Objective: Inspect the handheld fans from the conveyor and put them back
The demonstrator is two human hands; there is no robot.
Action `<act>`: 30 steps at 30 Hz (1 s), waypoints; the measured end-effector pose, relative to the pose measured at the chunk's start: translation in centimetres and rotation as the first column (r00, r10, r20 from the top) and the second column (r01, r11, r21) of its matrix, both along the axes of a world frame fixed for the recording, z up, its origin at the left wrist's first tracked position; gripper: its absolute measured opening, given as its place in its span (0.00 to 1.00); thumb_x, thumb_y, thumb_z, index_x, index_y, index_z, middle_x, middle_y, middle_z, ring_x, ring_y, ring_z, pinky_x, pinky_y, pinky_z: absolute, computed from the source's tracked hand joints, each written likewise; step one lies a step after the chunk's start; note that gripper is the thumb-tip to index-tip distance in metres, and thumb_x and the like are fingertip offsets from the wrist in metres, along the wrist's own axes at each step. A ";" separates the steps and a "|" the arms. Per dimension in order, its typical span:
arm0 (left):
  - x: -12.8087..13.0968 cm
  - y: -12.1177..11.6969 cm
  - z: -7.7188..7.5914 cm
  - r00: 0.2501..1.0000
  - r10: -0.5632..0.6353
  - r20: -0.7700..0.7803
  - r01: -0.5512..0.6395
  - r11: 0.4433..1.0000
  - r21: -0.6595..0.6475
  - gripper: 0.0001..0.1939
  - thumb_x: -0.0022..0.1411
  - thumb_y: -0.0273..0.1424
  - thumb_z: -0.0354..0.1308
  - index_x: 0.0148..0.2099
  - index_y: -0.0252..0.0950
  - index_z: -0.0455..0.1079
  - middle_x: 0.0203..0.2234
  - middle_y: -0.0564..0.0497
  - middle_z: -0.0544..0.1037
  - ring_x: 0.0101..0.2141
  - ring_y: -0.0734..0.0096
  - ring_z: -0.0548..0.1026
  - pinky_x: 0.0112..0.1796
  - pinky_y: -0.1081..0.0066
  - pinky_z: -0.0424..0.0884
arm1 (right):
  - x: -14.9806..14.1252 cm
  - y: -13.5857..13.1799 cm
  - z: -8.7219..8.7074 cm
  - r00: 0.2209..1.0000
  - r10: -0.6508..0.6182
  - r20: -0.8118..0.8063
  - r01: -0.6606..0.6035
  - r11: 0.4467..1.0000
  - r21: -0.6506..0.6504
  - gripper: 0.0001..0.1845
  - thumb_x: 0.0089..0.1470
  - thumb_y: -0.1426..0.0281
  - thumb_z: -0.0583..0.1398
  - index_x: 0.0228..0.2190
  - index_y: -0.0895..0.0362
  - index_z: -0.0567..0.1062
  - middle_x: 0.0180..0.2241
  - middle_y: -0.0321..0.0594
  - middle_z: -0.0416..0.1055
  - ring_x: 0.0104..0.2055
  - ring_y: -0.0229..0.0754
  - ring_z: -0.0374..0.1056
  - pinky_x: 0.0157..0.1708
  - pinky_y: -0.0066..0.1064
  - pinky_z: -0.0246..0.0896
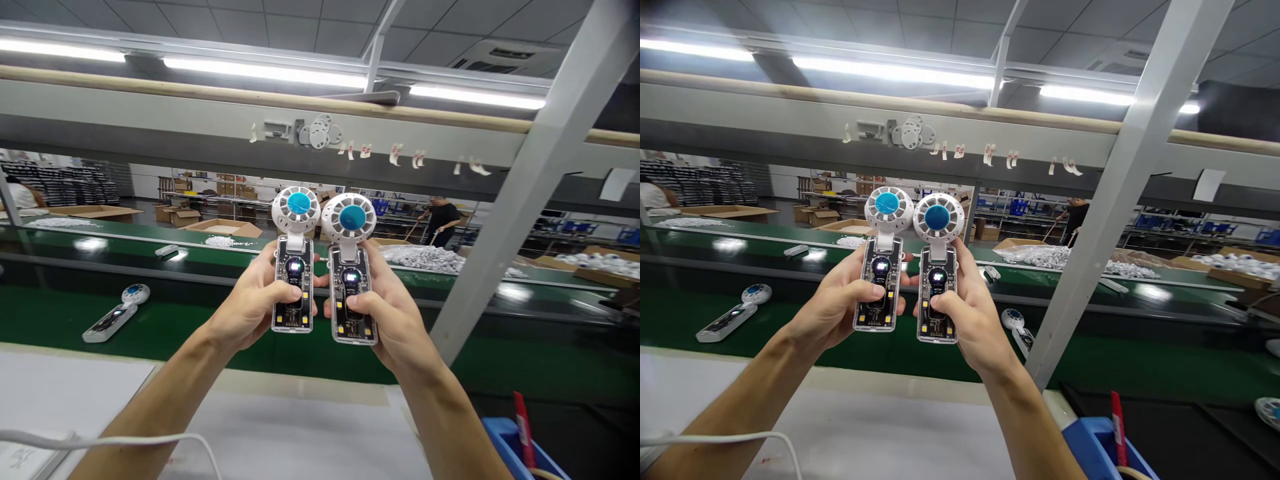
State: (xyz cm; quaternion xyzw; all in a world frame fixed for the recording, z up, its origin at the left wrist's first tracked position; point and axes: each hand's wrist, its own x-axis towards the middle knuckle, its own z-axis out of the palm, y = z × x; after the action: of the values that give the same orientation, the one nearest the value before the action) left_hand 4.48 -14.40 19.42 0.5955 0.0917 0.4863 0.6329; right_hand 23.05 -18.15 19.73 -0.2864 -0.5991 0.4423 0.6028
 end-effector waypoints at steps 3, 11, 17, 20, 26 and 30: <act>0.0 -0.1 0.1 1.000 0.003 -0.002 -0.003 1.000 -0.009 0.29 0.55 0.22 0.63 0.57 0.35 0.57 0.45 0.41 0.76 0.33 0.63 0.79 0.34 0.69 0.78 | 0.0 -0.1 0.1 1.000 0.017 -0.011 -0.018 1.000 -0.009 0.46 0.48 0.75 0.62 0.65 0.47 0.54 0.55 0.43 0.70 0.36 0.44 0.75 0.29 0.33 0.73; 0.3 -0.5 0.3 0.999 0.018 0.026 -0.017 0.998 -0.053 0.33 0.52 0.24 0.65 0.58 0.34 0.56 0.44 0.40 0.75 0.29 0.64 0.78 0.30 0.70 0.77 | 0.1 -0.1 0.1 1.000 0.013 -0.010 -0.013 1.000 -0.005 0.48 0.48 0.74 0.62 0.67 0.47 0.50 0.45 0.42 0.76 0.32 0.42 0.73 0.29 0.33 0.73; 0.4 -0.4 0.2 0.999 0.035 0.034 -0.033 0.998 -0.054 0.33 0.51 0.24 0.65 0.57 0.36 0.57 0.43 0.43 0.75 0.30 0.62 0.78 0.29 0.68 0.77 | 0.2 0.0 0.0 1.000 0.020 -0.018 -0.020 1.000 -0.008 0.50 0.47 0.73 0.63 0.68 0.48 0.49 0.43 0.41 0.76 0.33 0.43 0.73 0.30 0.34 0.73; 0.2 -0.4 0.2 1.000 0.004 0.019 -0.003 0.999 -0.049 0.32 0.52 0.25 0.65 0.57 0.35 0.57 0.42 0.42 0.76 0.30 0.62 0.78 0.31 0.68 0.77 | 0.1 0.1 0.1 0.999 0.027 -0.027 -0.028 1.000 -0.003 0.49 0.47 0.73 0.63 0.67 0.48 0.51 0.43 0.41 0.76 0.32 0.42 0.73 0.30 0.34 0.73; 0.6 -0.8 0.1 1.000 -0.017 -0.015 0.015 0.996 -0.083 0.26 0.55 0.32 0.67 0.53 0.33 0.63 0.35 0.46 0.75 0.29 0.67 0.76 0.30 0.72 0.74 | -0.2 0.6 -0.4 0.996 0.013 -0.092 -0.018 0.999 -0.047 0.36 0.50 0.66 0.65 0.59 0.50 0.63 0.35 0.39 0.75 0.28 0.41 0.71 0.28 0.32 0.70; 1.4 -0.4 -0.7 0.949 0.313 -0.047 -0.313 0.950 0.003 0.21 0.58 0.39 0.68 0.46 0.33 0.66 0.31 0.48 0.74 0.26 0.70 0.73 0.28 0.74 0.71 | -0.3 1.5 -0.9 0.993 -0.043 -0.108 0.021 0.980 -0.197 0.22 0.48 0.56 0.66 0.40 0.59 0.75 0.27 0.40 0.73 0.24 0.39 0.68 0.24 0.28 0.65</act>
State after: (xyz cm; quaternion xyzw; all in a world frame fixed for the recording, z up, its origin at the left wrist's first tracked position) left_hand 5.86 -14.77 18.73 0.5831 0.2008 0.5662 0.5469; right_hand 22.78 -16.61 18.79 -0.3287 -0.5132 0.5047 0.6113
